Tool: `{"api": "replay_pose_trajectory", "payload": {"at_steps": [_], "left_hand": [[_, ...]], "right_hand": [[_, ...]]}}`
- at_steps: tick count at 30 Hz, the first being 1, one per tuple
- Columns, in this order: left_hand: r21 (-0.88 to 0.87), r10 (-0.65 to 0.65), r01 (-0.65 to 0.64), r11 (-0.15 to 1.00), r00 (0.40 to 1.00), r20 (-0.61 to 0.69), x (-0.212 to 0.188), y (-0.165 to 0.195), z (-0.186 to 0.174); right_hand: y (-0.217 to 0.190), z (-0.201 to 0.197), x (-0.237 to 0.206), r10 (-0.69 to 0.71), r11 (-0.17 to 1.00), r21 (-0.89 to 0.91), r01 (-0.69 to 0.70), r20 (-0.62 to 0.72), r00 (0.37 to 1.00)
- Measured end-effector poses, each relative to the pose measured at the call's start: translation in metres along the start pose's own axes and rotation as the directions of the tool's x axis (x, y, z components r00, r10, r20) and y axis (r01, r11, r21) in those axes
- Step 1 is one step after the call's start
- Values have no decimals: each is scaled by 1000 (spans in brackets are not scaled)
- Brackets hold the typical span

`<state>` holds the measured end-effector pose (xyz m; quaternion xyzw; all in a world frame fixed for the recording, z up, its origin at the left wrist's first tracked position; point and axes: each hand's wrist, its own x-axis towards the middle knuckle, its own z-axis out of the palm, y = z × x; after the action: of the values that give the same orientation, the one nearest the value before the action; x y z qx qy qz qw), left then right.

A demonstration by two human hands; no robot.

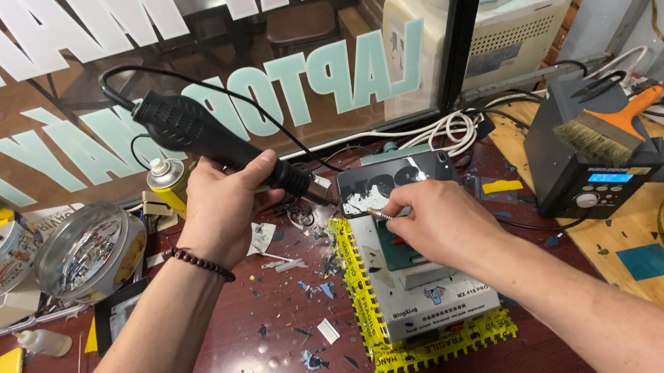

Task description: The person uses a hot air gun and tweezers to heat and remove components from a small circuit board. They then use tweezers to handle a small metal piece and continue applying heat to the board with the hot air gun.

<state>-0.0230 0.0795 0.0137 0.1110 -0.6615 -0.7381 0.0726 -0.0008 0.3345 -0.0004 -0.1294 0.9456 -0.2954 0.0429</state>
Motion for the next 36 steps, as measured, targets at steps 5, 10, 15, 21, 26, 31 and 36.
{"api": "replay_pose_trajectory", "payload": {"at_steps": [5,10,15,21,26,31,36], "left_hand": [[-4,-10,10,1000,999,51,13,3,-8],[18,-11,9,1000,995,96,27,3,-13],[27,-9,5,1000,992,129,37,3,-11],[51,2,-10,999,989,150,40,4,-11],[32,21,-26,999,985,169,42,4,-11],[41,38,-46,998,985,169,42,6,-8],[66,41,-51,996,987,154,39,9,-7]], "right_hand": [[-19,-5,2,165,981,-117,-157,57,985],[-29,-1,3,188,972,-148,-183,26,982],[-28,6,7,140,981,-134,-142,-22,990],[-24,17,3,69,992,-103,-79,-100,993],[-22,18,2,8,987,-161,-24,-96,995],[-21,14,5,141,989,-31,-143,-54,989],[-13,14,6,107,989,105,-103,-38,994]]}}
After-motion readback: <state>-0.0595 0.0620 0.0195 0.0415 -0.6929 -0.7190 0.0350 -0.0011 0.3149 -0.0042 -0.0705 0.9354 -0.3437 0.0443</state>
